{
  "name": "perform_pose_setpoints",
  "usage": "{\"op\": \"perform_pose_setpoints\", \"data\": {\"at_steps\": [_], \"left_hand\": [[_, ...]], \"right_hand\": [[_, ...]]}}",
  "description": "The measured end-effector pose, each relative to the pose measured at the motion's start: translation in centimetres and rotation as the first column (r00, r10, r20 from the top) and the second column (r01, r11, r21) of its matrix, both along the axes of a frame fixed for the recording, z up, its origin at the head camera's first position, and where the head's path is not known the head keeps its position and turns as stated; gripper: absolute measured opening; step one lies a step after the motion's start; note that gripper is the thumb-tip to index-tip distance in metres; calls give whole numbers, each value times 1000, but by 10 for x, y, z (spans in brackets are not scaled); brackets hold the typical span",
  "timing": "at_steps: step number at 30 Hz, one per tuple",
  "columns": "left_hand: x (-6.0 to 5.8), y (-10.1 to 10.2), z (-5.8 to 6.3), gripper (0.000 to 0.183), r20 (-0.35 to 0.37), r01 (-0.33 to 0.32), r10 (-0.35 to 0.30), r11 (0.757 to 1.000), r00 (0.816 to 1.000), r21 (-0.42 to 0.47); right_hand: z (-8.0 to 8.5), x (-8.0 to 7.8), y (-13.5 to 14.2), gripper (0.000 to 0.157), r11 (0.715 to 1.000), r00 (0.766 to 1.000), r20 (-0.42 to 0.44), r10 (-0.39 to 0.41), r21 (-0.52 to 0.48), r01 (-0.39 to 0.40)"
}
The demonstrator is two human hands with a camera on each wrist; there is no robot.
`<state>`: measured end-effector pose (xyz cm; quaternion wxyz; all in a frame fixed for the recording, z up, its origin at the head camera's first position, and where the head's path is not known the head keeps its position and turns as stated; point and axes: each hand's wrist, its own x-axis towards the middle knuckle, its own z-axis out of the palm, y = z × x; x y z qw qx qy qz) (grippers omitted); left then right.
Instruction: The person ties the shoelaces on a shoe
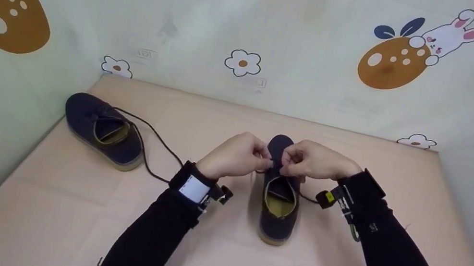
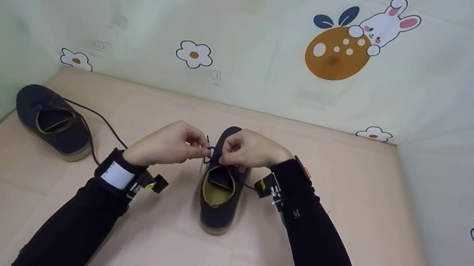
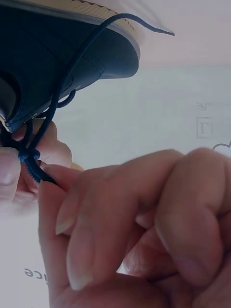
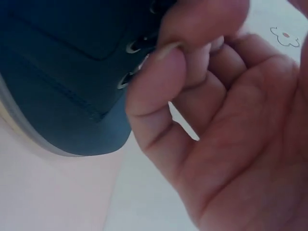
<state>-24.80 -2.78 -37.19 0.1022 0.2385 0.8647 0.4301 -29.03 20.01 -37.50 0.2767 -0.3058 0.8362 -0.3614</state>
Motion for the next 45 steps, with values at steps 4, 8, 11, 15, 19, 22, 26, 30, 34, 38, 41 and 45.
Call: {"op": "perform_pose_setpoints", "data": {"at_steps": [4,8,11,15,19,22,26,30,34,38,41,45], "left_hand": [[0,1,-1,10,-33,18,-18,1000,999,12],[-1,1,-2,9,-34,39,-39,999,999,15],[0,1,-2,9,-19,45,-45,999,999,10],[0,1,-3,9,-7,53,-53,999,999,0],[0,3,-5,9,-18,61,-62,998,998,-19],[0,4,-6,9,-29,81,-82,996,996,-37],[-1,5,-6,9,-37,91,-93,995,995,-48],[-1,6,-7,9,-35,84,-87,995,996,-60],[-1,5,-7,9,-17,80,-81,995,997,-61],[-1,6,-6,8,-5,70,-70,996,998,-60],[-1,6,-7,8,-6,68,-69,996,998,-60],[-1,7,-9,9,-9,73,-73,996,997,-54]], "right_hand": [[-9,9,4,11,988,995,-43,-92,-127,86],[-17,20,5,11,980,961,-228,-159,-156,125],[-20,25,2,10,978,916,-353,-189,-154,142],[-23,31,-1,9,970,870,-436,-230,-180,166],[-27,35,-4,11,969,778,-579,-245,-161,185],[-29,37,-6,8,973,717,-658,-229,-138,184],[-29,40,-6,6,978,701,-683,-206,-130,161],[-26,42,-4,7,985,681,-712,-171,-115,127],[-22,45,-4,6,995,629,-772,-96,-54,87],[-15,48,-4,5,997,614,-789,-19,30,70],[-12,49,-5,6,994,628,-778,-16,56,95],[-15,47,-5,10,987,658,-745,-110,-4,160]]}}
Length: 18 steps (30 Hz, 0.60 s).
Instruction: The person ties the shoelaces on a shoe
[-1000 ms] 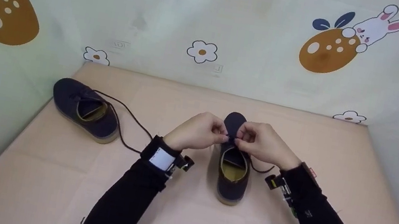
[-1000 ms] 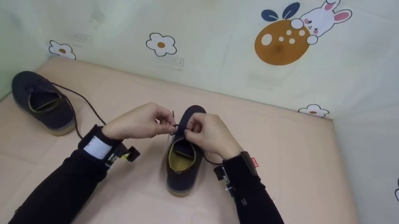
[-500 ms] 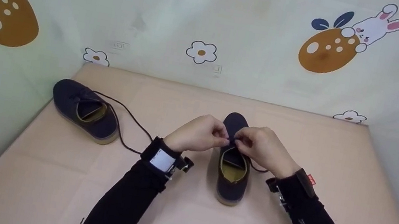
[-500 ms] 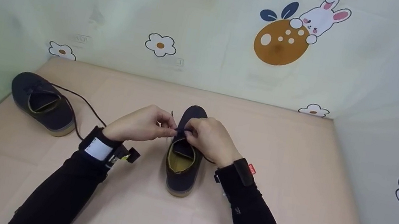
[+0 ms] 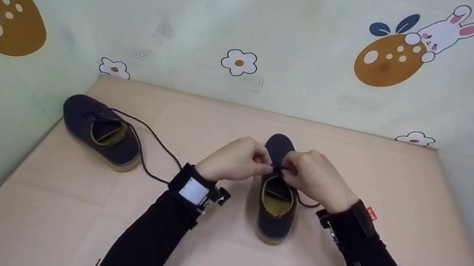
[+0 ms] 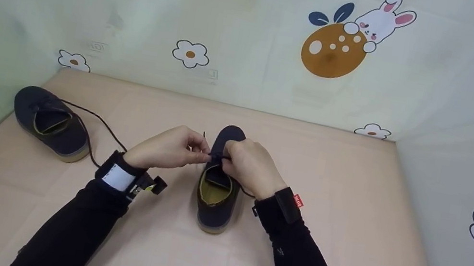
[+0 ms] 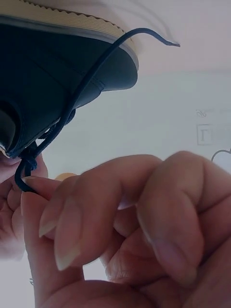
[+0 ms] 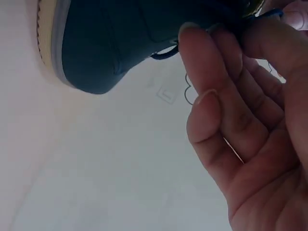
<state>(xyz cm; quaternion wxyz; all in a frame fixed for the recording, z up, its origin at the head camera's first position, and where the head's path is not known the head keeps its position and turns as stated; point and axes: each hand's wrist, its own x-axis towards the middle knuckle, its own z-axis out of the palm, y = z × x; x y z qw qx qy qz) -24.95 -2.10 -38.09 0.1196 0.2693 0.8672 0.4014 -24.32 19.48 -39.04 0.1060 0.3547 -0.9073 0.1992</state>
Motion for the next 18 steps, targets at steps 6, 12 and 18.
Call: {"op": "perform_pose_setpoints", "data": {"at_steps": [6,12,18], "left_hand": [[-1,0,0,9,-10,0,0,1000,1000,-5],[-1,2,0,6,-40,33,-33,999,999,-5],[-3,3,-4,7,-87,75,-77,997,993,-30]], "right_hand": [[-9,-2,3,5,986,997,24,-72,-146,75],[-15,1,1,4,956,991,33,-131,-261,135],[-27,5,-4,7,946,982,-97,-165,-298,129]]}}
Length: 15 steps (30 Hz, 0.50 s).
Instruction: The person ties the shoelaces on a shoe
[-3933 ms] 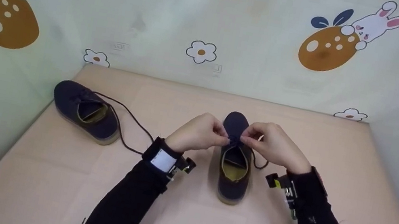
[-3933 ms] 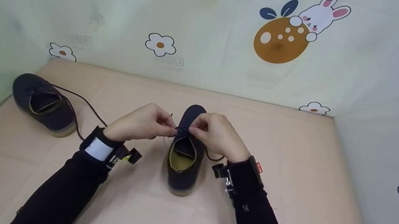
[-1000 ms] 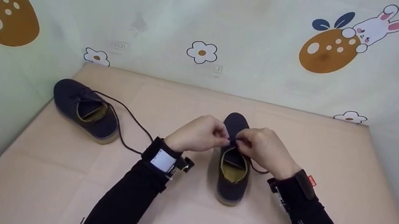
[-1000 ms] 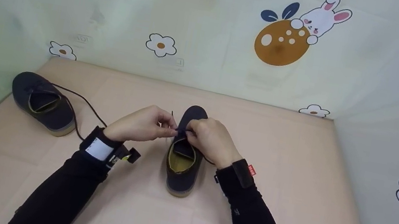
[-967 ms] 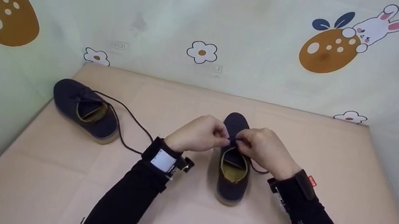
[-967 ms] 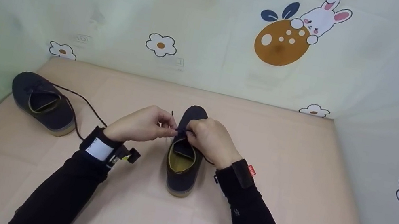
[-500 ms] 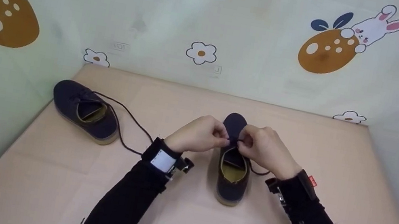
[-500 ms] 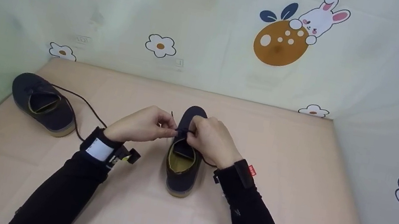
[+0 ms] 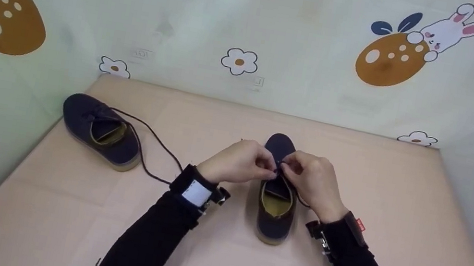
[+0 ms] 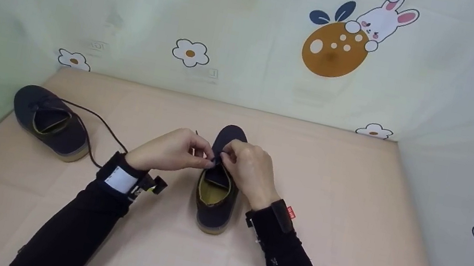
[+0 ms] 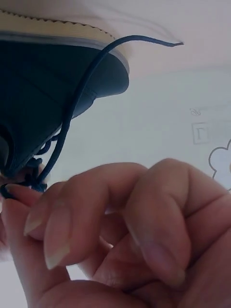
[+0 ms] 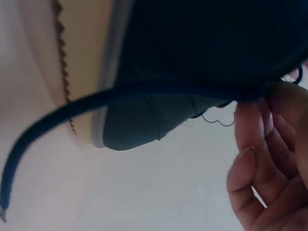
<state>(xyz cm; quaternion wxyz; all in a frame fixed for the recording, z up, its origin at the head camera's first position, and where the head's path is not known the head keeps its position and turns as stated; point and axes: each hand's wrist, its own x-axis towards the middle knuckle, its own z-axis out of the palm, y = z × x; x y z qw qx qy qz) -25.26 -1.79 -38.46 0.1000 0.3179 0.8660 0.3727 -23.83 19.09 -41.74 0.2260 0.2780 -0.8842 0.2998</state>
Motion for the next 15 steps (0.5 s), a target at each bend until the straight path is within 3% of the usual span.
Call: {"op": "perform_pose_setpoints", "data": {"at_steps": [9,15], "left_hand": [[-8,-15,-1,18,58,-9,9,1000,998,8],[-11,-1,-11,18,91,-198,187,971,978,136]], "right_hand": [[-11,-2,3,12,997,974,-215,74,41,-67],[-14,-3,4,16,996,949,-301,91,46,-81]]}}
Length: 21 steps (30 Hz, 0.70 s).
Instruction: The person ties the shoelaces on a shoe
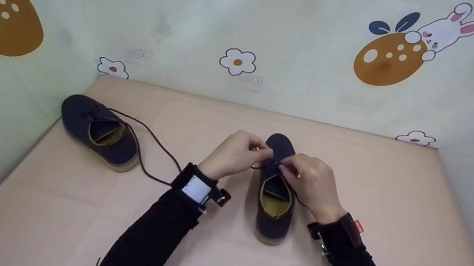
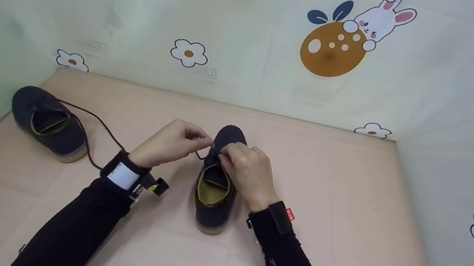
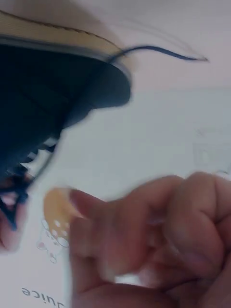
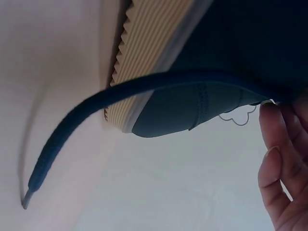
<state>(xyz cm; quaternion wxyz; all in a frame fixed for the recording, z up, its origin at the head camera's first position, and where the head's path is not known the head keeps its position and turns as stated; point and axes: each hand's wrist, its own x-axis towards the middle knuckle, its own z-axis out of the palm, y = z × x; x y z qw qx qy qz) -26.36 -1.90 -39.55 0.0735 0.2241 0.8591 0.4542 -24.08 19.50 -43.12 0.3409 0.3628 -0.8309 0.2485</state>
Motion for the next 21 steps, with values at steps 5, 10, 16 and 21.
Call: {"op": "perform_pose_setpoints", "data": {"at_steps": [5,10,16,21], "left_hand": [[-2,9,-11,23,67,-2,-4,996,998,85],[-1,8,-10,16,113,2,-18,990,993,139],[0,7,-7,12,157,12,-34,990,987,142],[1,8,-6,11,190,32,-51,994,981,104]], "right_hand": [[0,-1,0,18,999,997,-73,8,32,-5],[2,-2,0,14,996,986,-167,15,92,0],[4,-2,2,11,988,966,-254,56,155,-17],[4,-2,3,9,982,942,-318,106,181,-49]]}}
